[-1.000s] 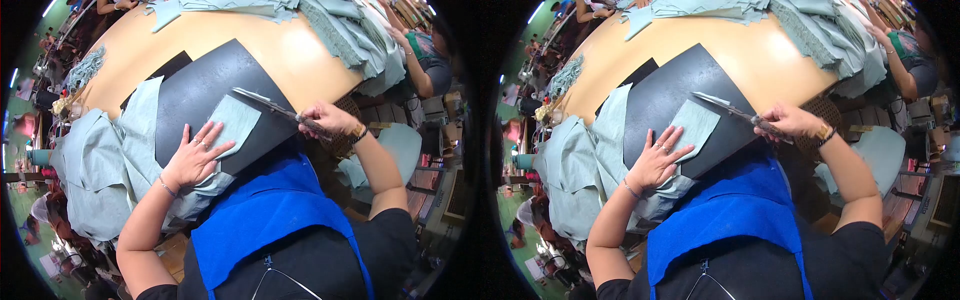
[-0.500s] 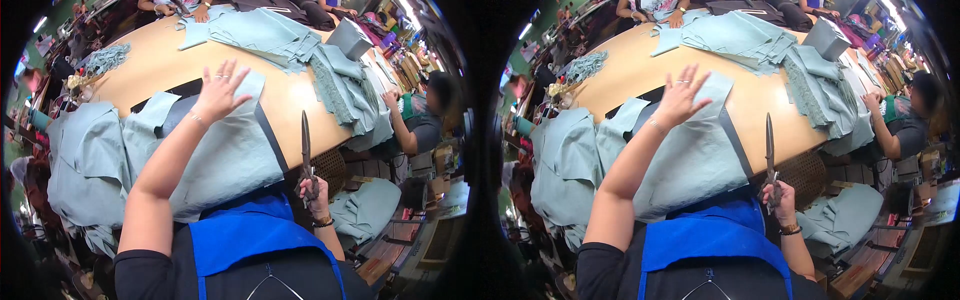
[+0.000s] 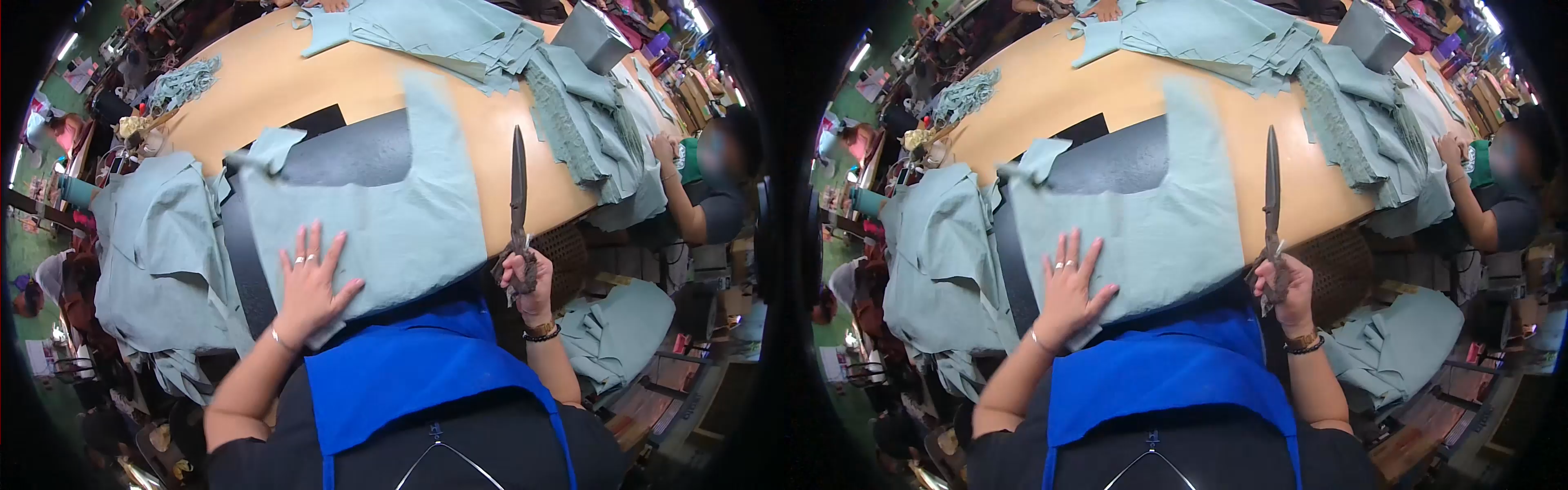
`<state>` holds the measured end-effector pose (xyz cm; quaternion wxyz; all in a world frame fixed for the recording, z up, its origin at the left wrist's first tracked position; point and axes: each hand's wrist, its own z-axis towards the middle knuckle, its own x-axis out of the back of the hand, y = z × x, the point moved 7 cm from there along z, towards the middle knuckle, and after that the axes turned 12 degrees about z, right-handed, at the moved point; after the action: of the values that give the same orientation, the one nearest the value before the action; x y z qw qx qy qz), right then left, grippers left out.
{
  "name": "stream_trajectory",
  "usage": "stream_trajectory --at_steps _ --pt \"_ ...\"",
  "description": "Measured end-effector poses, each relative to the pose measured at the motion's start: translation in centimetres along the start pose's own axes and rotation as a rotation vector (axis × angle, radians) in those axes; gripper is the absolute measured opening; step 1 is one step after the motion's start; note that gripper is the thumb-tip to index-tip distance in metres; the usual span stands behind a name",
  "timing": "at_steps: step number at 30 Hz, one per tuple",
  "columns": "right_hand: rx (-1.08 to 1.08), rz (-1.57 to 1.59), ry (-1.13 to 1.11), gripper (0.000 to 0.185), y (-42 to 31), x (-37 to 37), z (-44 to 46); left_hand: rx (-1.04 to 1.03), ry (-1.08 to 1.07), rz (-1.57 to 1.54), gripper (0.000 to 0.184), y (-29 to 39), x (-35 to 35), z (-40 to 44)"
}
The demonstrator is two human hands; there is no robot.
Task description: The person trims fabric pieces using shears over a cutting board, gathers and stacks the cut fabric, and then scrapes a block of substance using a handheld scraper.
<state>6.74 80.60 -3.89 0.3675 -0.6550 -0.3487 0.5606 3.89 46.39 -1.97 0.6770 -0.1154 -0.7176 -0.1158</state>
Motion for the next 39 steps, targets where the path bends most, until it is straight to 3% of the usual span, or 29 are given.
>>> stream_trajectory --at_steps 5,7,9,12,15,18,21,25,28,30,33,39 --pt "-0.048 -0.186 0.002 0.018 -1.0 0.4 -2.7 -0.706 -0.107 0.199 0.074 -2.6 0.7 9.1" --pt "-0.043 -0.235 0.02 0.018 -1.5 0.4 -3.7 -0.683 -0.061 0.439 0.073 -8.1 2.4 13.8" --pt "-0.054 -0.256 0.038 0.019 -1.7 0.5 -4.3 -0.43 0.248 0.685 0.073 -14.5 3.4 17.0" --pt "-0.081 -0.229 0.037 0.019 -1.2 0.3 -4.3 0.004 0.464 0.742 0.079 -15.6 4.7 16.6" --pt "-0.109 -0.241 0.009 0.023 -0.3 -0.4 -3.6 0.3 0.073 0.267 0.084 -12.2 0.4 12.6" --pt "-0.187 -0.187 -0.049 0.02 0.4 -1.0 -3.2 0.245 0.075 0.173 0.089 -10.4 -0.3 10.6" --pt "-0.277 -0.188 -0.112 0.017 0.4 -1.4 -3.4 0.085 0.098 0.194 0.089 -15.5 -0.7 11.9" --pt "-0.407 -0.239 -0.168 0.017 0.6 -1.3 -4.1 0.052 0.245 0.311 0.091 -19.6 0.6 11.2" --pt "-0.476 -0.296 -0.236 0.016 0.6 -1.5 -4.4 -0.041 0.385 0.183 0.094 -16.9 1.9 9.2" --pt "-0.529 -0.358 -0.253 0.015 0.7 -1.4 -4.5 -0.18 0.422 0.146 0.095 -10.9 3.1 6.5" --pt "-0.625 -0.416 -0.267 0.015 0.9 -1.3 -4.6 -0.389 0.168 -0.011 0.101 -1.2 2.8 2.2" --pt "-0.715 -0.439 -0.378 0.015 0.3 -0.8 -4.7 -0.377 0.049 -0.084 0.071 5.3 0.2 -0.8"
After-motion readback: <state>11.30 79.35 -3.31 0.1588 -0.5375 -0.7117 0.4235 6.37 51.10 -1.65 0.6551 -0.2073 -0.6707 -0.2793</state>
